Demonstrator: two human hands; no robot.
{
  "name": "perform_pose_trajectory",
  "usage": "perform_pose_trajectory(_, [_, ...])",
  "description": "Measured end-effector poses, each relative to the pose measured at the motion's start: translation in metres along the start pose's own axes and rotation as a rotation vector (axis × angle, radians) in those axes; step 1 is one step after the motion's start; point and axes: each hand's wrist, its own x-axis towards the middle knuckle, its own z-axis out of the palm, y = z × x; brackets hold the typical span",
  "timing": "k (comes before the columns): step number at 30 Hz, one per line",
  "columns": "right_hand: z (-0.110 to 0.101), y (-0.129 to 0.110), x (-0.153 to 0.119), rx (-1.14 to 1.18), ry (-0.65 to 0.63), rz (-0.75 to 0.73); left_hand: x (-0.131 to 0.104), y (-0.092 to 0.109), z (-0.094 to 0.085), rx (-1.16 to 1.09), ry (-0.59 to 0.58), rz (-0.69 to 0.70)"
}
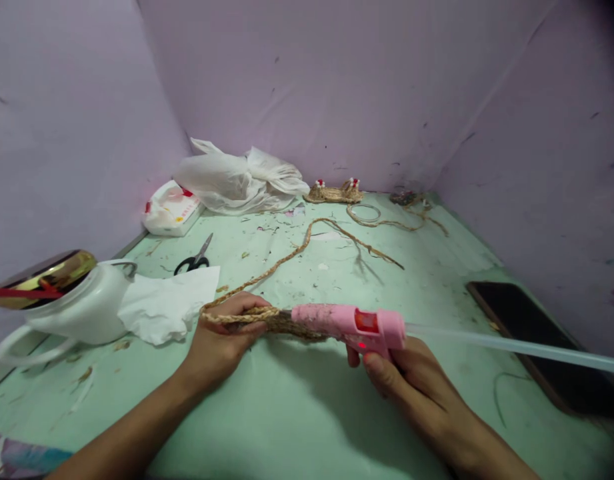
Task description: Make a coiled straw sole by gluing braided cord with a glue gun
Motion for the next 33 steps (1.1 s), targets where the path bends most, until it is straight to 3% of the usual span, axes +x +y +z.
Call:
perform_pose_trajectory(17, [-0.003,0.01,-0.007,0.012,0.023,0.054,-0.002,-0.003,-0.001,0.002,0.007,0.0])
perform_pose_trajectory(33, [-0.01,0.019,-0.017,-0.01,0.067,0.031,-0.003,-0.002,-0.003,0.075,0.057,0.119])
